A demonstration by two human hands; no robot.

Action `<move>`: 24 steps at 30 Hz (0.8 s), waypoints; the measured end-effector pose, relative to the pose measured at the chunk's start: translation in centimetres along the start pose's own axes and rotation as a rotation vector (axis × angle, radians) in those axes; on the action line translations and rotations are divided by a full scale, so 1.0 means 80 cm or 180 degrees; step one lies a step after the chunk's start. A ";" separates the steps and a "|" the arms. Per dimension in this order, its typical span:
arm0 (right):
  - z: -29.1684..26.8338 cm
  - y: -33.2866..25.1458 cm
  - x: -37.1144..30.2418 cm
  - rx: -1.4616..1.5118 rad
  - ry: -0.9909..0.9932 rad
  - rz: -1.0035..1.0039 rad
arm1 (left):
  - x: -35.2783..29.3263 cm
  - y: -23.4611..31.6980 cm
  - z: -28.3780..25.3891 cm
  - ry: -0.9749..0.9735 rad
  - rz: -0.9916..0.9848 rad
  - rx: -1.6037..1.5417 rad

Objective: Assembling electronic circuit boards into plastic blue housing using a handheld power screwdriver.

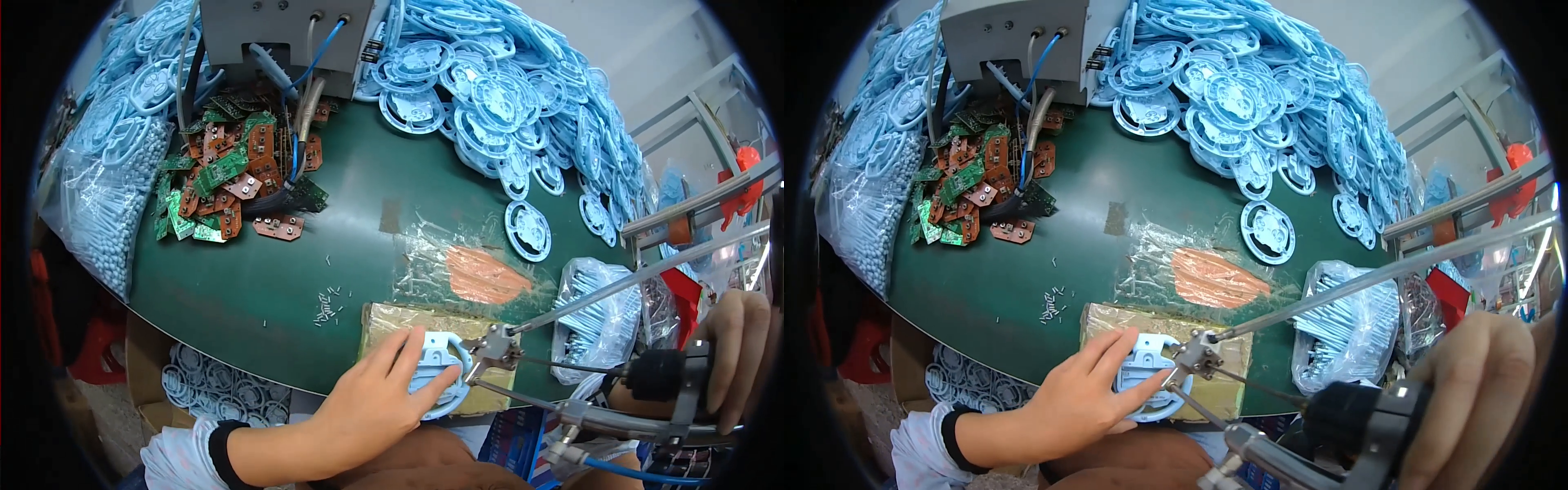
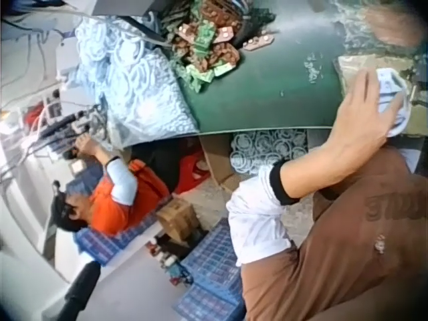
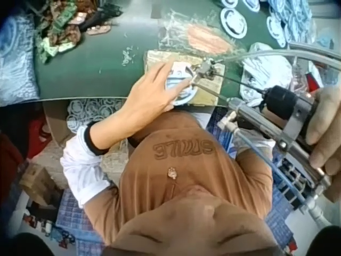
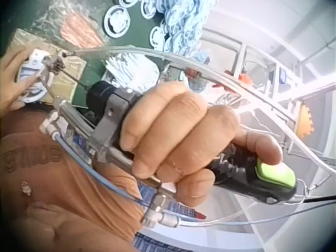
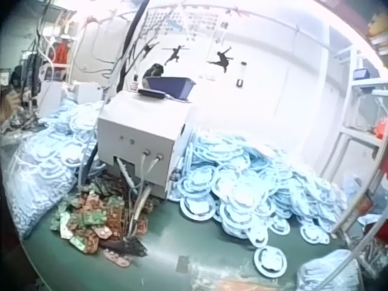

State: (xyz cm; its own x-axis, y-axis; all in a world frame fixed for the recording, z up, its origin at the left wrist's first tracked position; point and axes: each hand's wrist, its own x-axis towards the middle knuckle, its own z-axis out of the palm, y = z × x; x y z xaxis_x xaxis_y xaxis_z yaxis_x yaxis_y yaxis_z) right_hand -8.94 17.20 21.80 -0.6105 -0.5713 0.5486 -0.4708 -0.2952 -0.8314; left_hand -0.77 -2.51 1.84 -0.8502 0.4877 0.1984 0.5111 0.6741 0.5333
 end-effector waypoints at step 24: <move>-0.064 0.038 0.021 0.0253 -0.1142 0.0845 | -0.013 -0.053 0.006 0.0247 -0.0150 -0.1472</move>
State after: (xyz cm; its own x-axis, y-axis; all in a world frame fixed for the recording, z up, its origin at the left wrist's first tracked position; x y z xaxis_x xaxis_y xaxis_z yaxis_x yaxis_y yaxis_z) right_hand -14.68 19.29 20.63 -0.4376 -0.8603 0.2616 -0.2688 -0.1524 -0.9511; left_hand -2.00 -5.60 -1.06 -0.8870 0.4078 0.2167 0.3768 0.3678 0.8502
